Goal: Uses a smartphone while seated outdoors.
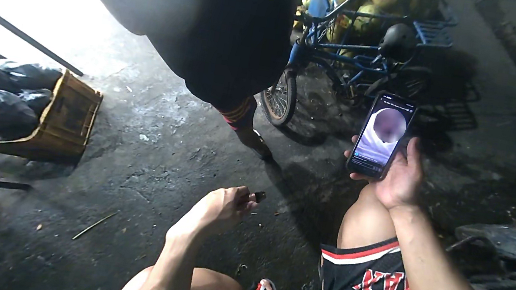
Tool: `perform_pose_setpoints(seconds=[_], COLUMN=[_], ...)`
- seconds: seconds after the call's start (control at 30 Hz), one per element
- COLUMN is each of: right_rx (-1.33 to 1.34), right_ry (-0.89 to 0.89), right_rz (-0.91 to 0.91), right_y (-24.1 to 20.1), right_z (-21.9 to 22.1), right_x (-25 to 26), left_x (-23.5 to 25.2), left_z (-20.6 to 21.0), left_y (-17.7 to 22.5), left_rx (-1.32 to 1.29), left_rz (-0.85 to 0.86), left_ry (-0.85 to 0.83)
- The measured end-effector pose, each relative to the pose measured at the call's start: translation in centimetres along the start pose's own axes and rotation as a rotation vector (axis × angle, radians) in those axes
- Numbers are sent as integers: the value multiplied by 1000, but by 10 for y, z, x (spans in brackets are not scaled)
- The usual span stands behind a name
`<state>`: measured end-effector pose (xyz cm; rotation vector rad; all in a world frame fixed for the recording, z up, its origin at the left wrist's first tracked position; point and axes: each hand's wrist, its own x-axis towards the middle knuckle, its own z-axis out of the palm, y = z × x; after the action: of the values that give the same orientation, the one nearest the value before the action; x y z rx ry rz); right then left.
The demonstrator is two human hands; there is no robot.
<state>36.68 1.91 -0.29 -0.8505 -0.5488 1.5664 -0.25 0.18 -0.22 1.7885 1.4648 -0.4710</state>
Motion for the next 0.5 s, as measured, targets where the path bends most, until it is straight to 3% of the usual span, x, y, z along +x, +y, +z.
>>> perform_pose_setpoints(seconds=[0.27,0.4,0.5], right_rx=[-19,-26,-18], right_ry=[98,-17,-9], right_rz=[7,-20,-7], right_y=[1,2,2], right_z=[4,-2,-3], right_x=[0,1,1], left_x=[-2,0,-1], left_z=[-2,1,3], left_y=[2,1,-1], left_rx=[-33,-21,-30], left_rz=[-15,-13,9], left_ry=[-11,4,30])
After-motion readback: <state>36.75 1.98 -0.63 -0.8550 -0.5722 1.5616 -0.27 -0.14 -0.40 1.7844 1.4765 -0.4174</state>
